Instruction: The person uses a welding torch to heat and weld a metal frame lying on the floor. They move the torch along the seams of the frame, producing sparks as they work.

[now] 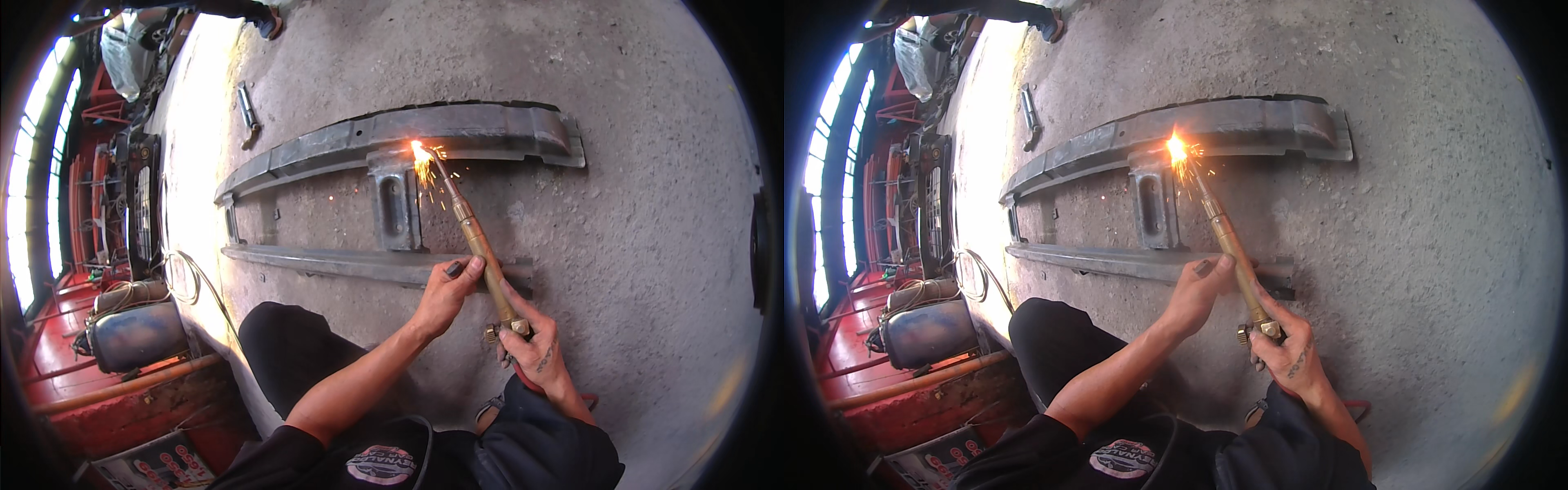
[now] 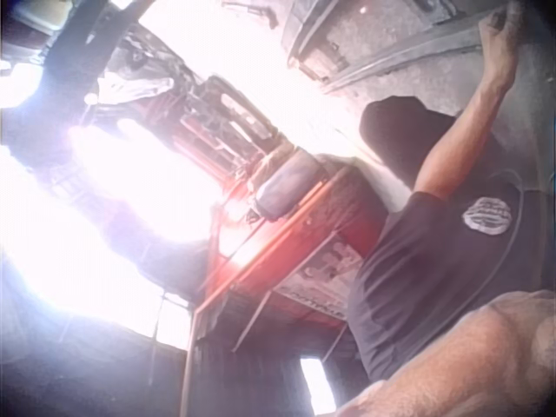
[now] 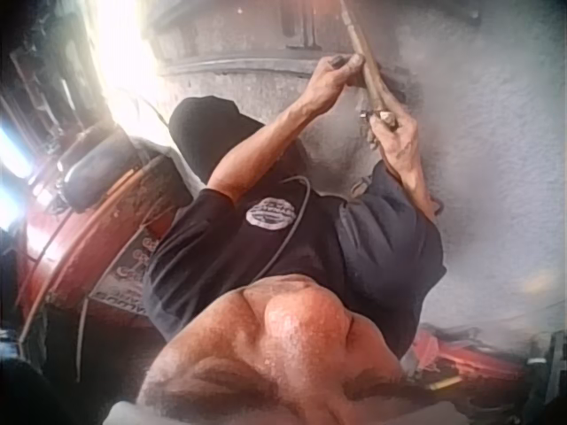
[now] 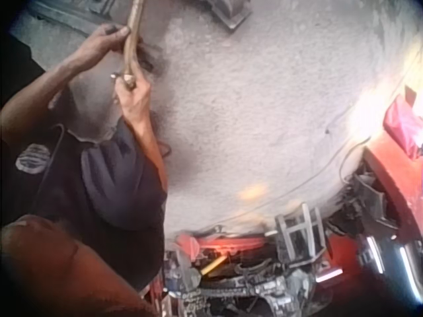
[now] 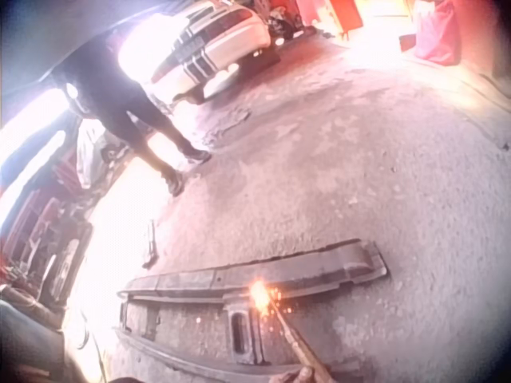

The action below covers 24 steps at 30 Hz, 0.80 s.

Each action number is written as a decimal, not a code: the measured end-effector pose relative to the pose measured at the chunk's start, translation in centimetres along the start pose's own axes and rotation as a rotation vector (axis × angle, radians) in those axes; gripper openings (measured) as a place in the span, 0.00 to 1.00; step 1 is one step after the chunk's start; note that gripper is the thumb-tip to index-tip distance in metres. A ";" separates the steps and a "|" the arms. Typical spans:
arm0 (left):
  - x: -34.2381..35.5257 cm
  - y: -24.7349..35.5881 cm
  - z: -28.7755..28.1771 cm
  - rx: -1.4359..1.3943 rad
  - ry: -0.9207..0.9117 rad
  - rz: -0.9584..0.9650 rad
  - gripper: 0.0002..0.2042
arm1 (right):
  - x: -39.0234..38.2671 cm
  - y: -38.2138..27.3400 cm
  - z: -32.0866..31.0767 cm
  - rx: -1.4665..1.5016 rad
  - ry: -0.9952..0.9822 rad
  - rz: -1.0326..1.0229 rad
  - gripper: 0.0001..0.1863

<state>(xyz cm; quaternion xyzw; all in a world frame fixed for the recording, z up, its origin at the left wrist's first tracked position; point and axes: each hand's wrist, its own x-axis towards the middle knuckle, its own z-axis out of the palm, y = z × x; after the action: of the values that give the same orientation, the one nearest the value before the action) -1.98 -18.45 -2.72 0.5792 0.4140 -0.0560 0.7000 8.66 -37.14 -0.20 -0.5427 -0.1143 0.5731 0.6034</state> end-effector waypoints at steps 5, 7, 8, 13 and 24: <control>0.0 0.2 0.2 0.010 -0.001 -0.002 0.26 | -0.1 -0.4 0.0 0.004 0.005 0.014 0.37; 0.0 0.4 0.3 0.032 -0.009 0.000 0.26 | -0.2 -0.3 -0.1 0.000 0.002 -0.004 0.36; 0.0 0.5 0.2 0.043 -0.010 0.001 0.26 | -0.3 -0.3 -0.1 0.010 0.004 -0.002 0.36; 0.0 0.2 0.2 0.025 -0.011 0.007 0.26 | -0.3 0.1 -0.2 0.003 -0.006 -0.026 0.36; -0.1 0.6 0.4 -0.021 -0.016 0.013 0.26 | -0.1 -0.4 0.0 0.010 0.006 0.022 0.38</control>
<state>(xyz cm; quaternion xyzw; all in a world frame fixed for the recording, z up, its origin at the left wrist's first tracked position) -1.50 -18.59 -2.22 0.5738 0.4051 -0.0518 0.7099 8.86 -37.13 0.10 -0.5428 -0.1037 0.5784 0.6000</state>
